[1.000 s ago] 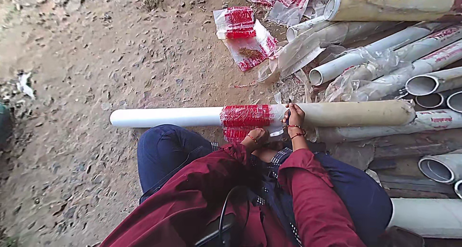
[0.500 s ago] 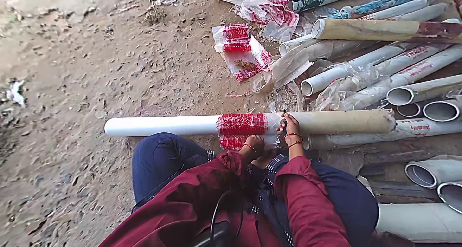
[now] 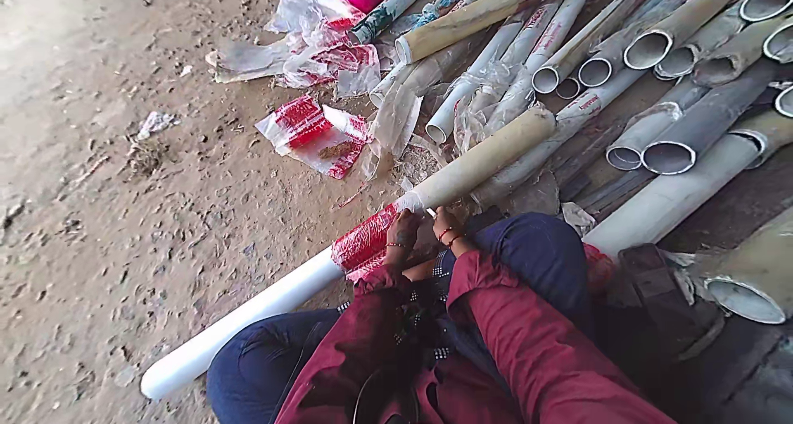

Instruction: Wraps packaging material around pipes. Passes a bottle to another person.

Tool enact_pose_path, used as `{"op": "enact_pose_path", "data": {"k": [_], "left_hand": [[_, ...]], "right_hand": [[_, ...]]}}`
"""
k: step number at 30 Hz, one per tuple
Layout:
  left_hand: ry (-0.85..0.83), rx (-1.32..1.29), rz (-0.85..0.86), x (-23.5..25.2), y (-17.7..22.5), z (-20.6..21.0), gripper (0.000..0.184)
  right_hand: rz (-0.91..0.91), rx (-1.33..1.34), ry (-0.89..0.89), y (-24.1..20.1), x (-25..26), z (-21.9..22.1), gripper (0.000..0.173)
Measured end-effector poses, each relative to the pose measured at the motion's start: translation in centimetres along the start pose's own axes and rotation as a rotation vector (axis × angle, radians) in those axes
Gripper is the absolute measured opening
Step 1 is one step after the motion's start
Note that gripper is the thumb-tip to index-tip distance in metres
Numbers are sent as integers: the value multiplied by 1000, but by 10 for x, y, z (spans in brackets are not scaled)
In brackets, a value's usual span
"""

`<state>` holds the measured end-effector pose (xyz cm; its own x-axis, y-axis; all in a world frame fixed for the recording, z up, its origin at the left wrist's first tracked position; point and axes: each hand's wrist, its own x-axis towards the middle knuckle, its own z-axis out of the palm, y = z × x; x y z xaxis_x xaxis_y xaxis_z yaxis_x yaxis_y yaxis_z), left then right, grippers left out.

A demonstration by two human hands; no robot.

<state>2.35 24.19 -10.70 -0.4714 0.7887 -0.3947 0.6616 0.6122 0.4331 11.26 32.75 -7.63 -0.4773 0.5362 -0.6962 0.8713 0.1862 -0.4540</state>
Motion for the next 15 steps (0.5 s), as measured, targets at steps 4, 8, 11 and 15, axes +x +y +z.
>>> {"op": "enact_pose_path", "data": {"k": [4,8,11,15], "left_hand": [[-1,-62,70,5,-10,1,29],[12,-79,163,6,-23,5,26],[71,-144,230,5,-29,11,23],[18,-142,225,6,-29,9,23]], "right_hand": [[-11,-233,-76,-4,1,9,58],[-39,-319,-87,-17,-32,1,52],[-6,-330,-165,-42,-78,-22,48],[-63,-288,-7,-10,-16,17,47]]}}
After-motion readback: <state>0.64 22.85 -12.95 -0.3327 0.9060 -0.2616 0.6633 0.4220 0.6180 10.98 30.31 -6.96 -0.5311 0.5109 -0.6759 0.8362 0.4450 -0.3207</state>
